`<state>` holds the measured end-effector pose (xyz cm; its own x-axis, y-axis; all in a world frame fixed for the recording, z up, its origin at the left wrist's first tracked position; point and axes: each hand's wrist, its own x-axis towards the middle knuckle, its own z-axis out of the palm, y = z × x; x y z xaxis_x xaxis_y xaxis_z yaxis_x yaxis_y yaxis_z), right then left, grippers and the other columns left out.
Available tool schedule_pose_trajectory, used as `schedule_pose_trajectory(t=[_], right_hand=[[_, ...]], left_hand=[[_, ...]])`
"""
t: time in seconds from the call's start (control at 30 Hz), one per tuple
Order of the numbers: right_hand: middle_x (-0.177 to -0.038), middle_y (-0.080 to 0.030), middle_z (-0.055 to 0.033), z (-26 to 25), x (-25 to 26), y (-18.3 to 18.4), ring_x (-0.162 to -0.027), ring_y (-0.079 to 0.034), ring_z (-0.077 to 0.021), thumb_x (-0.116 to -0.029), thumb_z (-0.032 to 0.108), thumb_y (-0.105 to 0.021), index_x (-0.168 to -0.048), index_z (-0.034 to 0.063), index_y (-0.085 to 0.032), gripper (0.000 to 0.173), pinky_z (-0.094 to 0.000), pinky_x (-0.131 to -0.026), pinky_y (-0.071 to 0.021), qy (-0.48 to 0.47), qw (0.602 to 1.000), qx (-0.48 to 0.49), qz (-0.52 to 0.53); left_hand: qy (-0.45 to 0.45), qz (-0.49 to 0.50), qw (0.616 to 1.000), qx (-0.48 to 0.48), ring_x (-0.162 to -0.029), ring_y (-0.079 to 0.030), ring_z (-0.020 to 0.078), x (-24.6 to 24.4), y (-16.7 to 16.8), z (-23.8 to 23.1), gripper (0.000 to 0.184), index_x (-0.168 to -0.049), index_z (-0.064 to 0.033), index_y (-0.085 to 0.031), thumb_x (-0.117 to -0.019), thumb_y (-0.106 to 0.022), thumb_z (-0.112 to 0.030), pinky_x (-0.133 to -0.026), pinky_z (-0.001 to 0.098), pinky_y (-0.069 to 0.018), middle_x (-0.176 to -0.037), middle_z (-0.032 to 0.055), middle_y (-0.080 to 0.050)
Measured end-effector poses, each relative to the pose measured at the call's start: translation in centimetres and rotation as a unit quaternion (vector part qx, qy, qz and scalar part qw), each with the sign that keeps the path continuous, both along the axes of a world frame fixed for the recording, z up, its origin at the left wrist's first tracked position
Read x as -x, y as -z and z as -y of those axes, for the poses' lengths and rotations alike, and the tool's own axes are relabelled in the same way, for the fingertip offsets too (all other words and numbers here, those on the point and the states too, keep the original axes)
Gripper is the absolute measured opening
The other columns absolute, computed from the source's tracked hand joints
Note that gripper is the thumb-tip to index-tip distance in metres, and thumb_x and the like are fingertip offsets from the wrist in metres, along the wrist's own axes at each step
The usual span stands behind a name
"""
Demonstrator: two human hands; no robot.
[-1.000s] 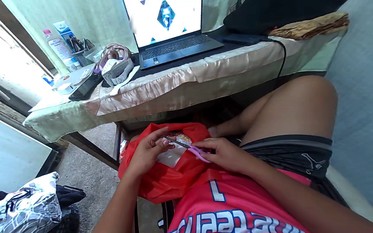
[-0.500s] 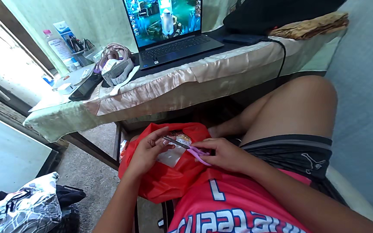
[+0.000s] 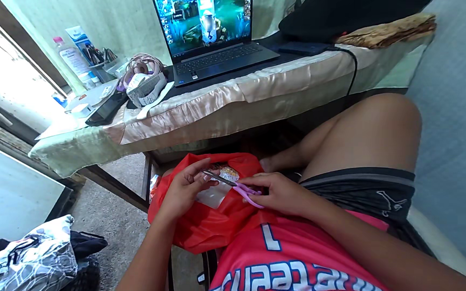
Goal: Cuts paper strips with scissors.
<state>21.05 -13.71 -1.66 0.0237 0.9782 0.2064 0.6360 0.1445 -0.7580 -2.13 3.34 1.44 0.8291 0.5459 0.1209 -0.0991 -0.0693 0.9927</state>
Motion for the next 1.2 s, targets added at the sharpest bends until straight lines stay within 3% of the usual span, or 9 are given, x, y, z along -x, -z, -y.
schedule_pose_trajectory(t=[0.17,0.3,0.5,0.73,0.93,1.2], right_hand=[[-0.111,-0.072,0.0002,0.01,-0.14,-0.04,-0.095,-0.067,-0.0040,-0.0994,0.029,-0.066,-0.131,0.0200,-0.071,0.033,-0.0229,-0.087,-0.0560,0.006,1.000,0.013,-0.004],[-0.115,-0.072,0.0006,0.09,-0.03,-0.09,-0.103,-0.066,-0.0031,-0.0963,0.037,-0.070,-0.133,0.0210,-0.070,0.040,-0.0232,-0.093,-0.0543,-0.005,1.000,0.004,0.006],[-0.110,-0.072,0.0007,0.07,-0.05,-0.05,-0.095,-0.066,-0.0036,-0.0991,0.032,-0.066,-0.131,0.0217,-0.071,0.034,-0.0224,-0.087,-0.0551,0.012,1.000,0.003,0.020],[-0.113,-0.071,0.0010,0.00,-0.06,0.16,-0.102,-0.065,-0.0035,-0.0967,0.039,-0.069,-0.133,0.0220,-0.069,0.040,-0.0237,-0.092,-0.0538,-0.007,1.000,-0.004,0.026],[-0.111,-0.072,0.0007,-0.02,-0.10,-0.06,-0.096,-0.067,-0.0035,-0.0998,0.031,-0.066,-0.132,0.0205,-0.070,0.034,-0.0227,-0.088,-0.0554,0.002,1.000,0.016,0.016],[-0.116,-0.072,0.0011,-0.26,-0.06,0.61,-0.100,-0.067,-0.0043,-0.0997,0.029,-0.066,-0.132,0.0192,-0.070,0.034,-0.0243,-0.091,-0.0561,0.017,1.000,-0.001,-0.004]], left_hand=[[0.007,0.000,1.000,-0.009,-0.108,-0.071,0.0329,0.04,-0.03,0.01,0.044,-0.148,0.0058,-0.045,-0.1044,-0.053,-0.001,-0.096,0.0451,-0.0607,-0.127,0.0214,-0.067],[0.004,0.002,1.000,-0.008,-0.107,-0.072,0.0326,-0.03,0.00,0.01,0.045,-0.147,0.0060,-0.045,-0.1041,-0.053,-0.001,-0.096,0.0446,-0.0607,-0.126,0.0214,-0.068],[0.002,0.002,1.000,-0.004,-0.107,-0.072,0.0329,-0.03,-0.03,0.07,0.044,-0.147,0.0059,-0.046,-0.1040,-0.053,0.000,-0.096,0.0455,-0.0605,-0.125,0.0221,-0.068],[0.005,0.001,1.000,0.002,-0.109,-0.071,0.0325,-0.02,-0.03,0.01,0.045,-0.148,0.0058,-0.045,-0.1039,-0.053,0.000,-0.097,0.0455,-0.0600,-0.125,0.0218,-0.068],[0.009,-0.003,1.000,-0.001,-0.108,-0.071,0.0329,-0.07,-0.05,-0.03,0.045,-0.148,0.0052,-0.045,-0.1041,-0.053,-0.001,-0.097,0.0450,-0.0605,-0.126,0.0219,-0.067],[0.018,-0.007,1.000,0.003,-0.107,-0.072,0.0326,-0.03,0.20,-0.39,0.045,-0.149,0.0042,-0.043,-0.1055,-0.052,-0.004,-0.097,0.0448,-0.0601,-0.129,0.0210,-0.067]])
